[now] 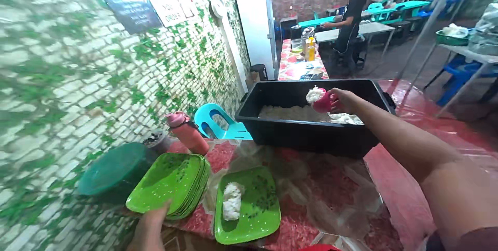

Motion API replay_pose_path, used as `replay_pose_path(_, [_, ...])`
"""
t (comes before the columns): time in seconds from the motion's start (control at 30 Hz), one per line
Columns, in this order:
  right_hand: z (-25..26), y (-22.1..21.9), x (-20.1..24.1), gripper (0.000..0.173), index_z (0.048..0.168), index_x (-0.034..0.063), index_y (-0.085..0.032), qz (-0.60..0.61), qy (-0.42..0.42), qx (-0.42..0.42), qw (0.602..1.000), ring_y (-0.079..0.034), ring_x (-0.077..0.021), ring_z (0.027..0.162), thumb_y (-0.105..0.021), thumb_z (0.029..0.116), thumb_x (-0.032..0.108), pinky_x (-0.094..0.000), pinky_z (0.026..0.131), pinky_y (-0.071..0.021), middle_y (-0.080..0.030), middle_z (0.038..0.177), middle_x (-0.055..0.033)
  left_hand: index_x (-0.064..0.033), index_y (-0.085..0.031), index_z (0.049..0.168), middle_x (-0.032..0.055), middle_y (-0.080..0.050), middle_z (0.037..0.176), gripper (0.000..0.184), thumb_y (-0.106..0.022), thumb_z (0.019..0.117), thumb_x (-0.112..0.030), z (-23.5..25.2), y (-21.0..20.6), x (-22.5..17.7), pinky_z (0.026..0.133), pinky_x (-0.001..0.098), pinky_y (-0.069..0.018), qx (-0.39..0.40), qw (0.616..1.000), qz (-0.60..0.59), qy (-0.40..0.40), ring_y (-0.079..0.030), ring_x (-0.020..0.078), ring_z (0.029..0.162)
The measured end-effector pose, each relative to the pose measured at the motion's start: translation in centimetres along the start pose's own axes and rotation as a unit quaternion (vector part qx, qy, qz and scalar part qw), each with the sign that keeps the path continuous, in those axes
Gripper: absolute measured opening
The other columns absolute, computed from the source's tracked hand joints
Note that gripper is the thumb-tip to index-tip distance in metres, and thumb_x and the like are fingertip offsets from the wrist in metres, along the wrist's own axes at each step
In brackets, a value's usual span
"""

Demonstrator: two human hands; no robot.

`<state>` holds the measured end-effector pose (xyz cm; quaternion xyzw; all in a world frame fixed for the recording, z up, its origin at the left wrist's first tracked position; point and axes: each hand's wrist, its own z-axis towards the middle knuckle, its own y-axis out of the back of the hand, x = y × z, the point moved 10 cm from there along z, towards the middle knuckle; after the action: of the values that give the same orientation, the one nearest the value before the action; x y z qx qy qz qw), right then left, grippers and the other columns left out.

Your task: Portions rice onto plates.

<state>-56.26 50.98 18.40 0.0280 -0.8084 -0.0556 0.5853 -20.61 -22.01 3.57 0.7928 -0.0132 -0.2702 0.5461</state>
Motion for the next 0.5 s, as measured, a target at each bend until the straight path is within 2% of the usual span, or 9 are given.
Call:
replay_pose_path(0.07, [-0.5, 0.1, -0.1, 0.052, 0.132, 0.0005, -0.054, 0.004, 0.001, -0.014, 1.000, -0.061, -0.0334, 0.108, -0.048, 0.1042, 0.045, -0.0529, 0.092, -0.0511, -0.057, 0.129, -0.0237, 0.0065, -0.057, 0.137, 0.0290, -0.061, 0.132, 0.076, -0.067, 0.0944, -0.056, 0.4, -1.0, 2.7, 0.102, 0.0572, -0.0483, 0.035, 0.999, -0.027, 0.030, -0.061, 0.0390, 0.121])
replay_pose_path(0.1, [-0.9, 0.0, -0.1, 0.052, 0.131, 0.0005, -0.055, 0.010, 0.001, -0.021, 1.000, -0.061, -0.0332, 0.108, -0.048, 0.1042, 0.045, -0.0526, 0.092, -0.0513, -0.057, 0.129, -0.0236, 0.0031, -0.059, 0.131, 0.0224, -0.064, 0.116, 0.067, -0.063, 0.0978, -0.054, 0.2, -1.7, 3.7, 0.087, 0.0494, -0.0525, 0.055, 0.995, -0.063, 0.051, -0.063, 0.0304, 0.101])
replay_pose_path(0.13, [-1.3, -0.1, -0.1, 0.051, 0.130, 0.0003, -0.055, 0.019, 0.002, -0.029, 0.999, -0.061, -0.0330, 0.108, -0.048, 0.1043, 0.044, -0.0527, 0.092, -0.0511, -0.057, 0.129, -0.0234, -0.0023, -0.061, 0.115, 0.0109, -0.060, 0.091, 0.053, -0.058, 0.1011, -0.053, 0.1, -2.3, 4.2, 0.068, 0.0389, -0.0501, 0.074, 0.990, -0.099, 0.070, -0.057, 0.0197, 0.076])
replay_pose_path(0.17, [-1.5, -0.1, 0.0, 0.050, 0.130, 0.0003, -0.055, 0.030, 0.004, -0.039, 0.999, -0.060, -0.0331, 0.108, -0.049, 0.1042, 0.043, -0.0531, 0.092, -0.0508, -0.057, 0.129, -0.0232, -0.0066, -0.060, 0.102, 0.0043, -0.054, 0.078, 0.043, -0.054, 0.1035, -0.049, 0.1, -2.8, 4.4, 0.060, 0.0337, -0.0460, 0.098, 0.981, -0.140, 0.087, -0.051, 0.0145, 0.063])
replay_pose_path(0.23, [-1.4, 0.1, 0.0, 0.050, 0.130, 0.0015, -0.056, 0.035, 0.011, -0.044, 0.998, -0.060, -0.0327, 0.108, -0.049, 0.1040, 0.044, -0.0529, 0.091, -0.0508, -0.057, 0.128, -0.0221, -0.0082, -0.060, 0.103, 0.0020, -0.054, 0.076, 0.034, -0.052, 0.1056, -0.041, -0.1, -2.6, 4.2, 0.055, 0.0297, -0.0444, 0.115, 0.963, -0.224, 0.097, -0.049, 0.0118, 0.059])
replay_pose_path(0.3, [-0.7, 0.5, -0.2, 0.052, 0.128, 0.0021, -0.058, 0.026, 0.012, -0.046, 0.999, -0.062, -0.0333, 0.109, -0.051, 0.1024, 0.047, -0.0537, 0.091, -0.0517, -0.059, 0.128, -0.0218, -0.0045, -0.056, 0.125, 0.0099, -0.061, 0.091, 0.036, -0.051, 0.1058, -0.035, -0.5, -1.2, 4.0, 0.061, 0.0349, -0.0478, 0.109, 0.934, -0.332, 0.076, -0.055, 0.0170, 0.068])
replay_pose_path(0.33, [-0.8, 0.6, -0.2, 0.051, 0.126, 0.0018, -0.058, 0.024, 0.010, -0.050, 0.998, -0.061, -0.0331, 0.109, -0.052, 0.1021, 0.047, -0.0539, 0.091, -0.0514, -0.059, 0.127, -0.0217, -0.0053, -0.055, 0.127, 0.0095, -0.062, 0.090, 0.035, -0.050, 0.1061, -0.033, -1.2, -0.1, 3.8, 0.058, 0.0334, -0.0490, 0.094, 0.922, -0.371, 0.056, -0.057, 0.0161, 0.066])
replay_pose_path(0.43, [-1.3, 1.0, 0.1, 0.051, 0.129, 0.0029, -0.057, 0.040, 0.007, -0.059, 0.997, -0.060, -0.0327, 0.112, -0.053, 0.1014, 0.046, -0.0523, 0.092, -0.0508, -0.057, 0.131, -0.0217, -0.0054, -0.057, 0.114, 0.0048, -0.067, 0.075, 0.025, -0.045, 0.1075, -0.027, -4.8, 2.8, 2.9, 0.046, 0.0257, -0.0491, 0.070, 0.903, -0.423, -0.004, -0.058, 0.0106, 0.051])
replay_pose_path(0.5, [-1.9, 1.0, 0.8, 0.052, 0.132, 0.0039, -0.055, 0.043, 0.019, -0.047, 0.998, -0.059, -0.0325, 0.114, -0.052, 0.1012, 0.046, -0.0521, 0.093, -0.0506, -0.056, 0.134, -0.0211, -0.0043, -0.058, 0.113, 0.0041, -0.067, 0.075, 0.025, -0.044, 0.1074, -0.025, -8.4, 3.0, 1.6, 0.050, 0.0266, -0.0520, 0.113, 0.904, -0.410, -0.032, -0.060, 0.0111, 0.054])
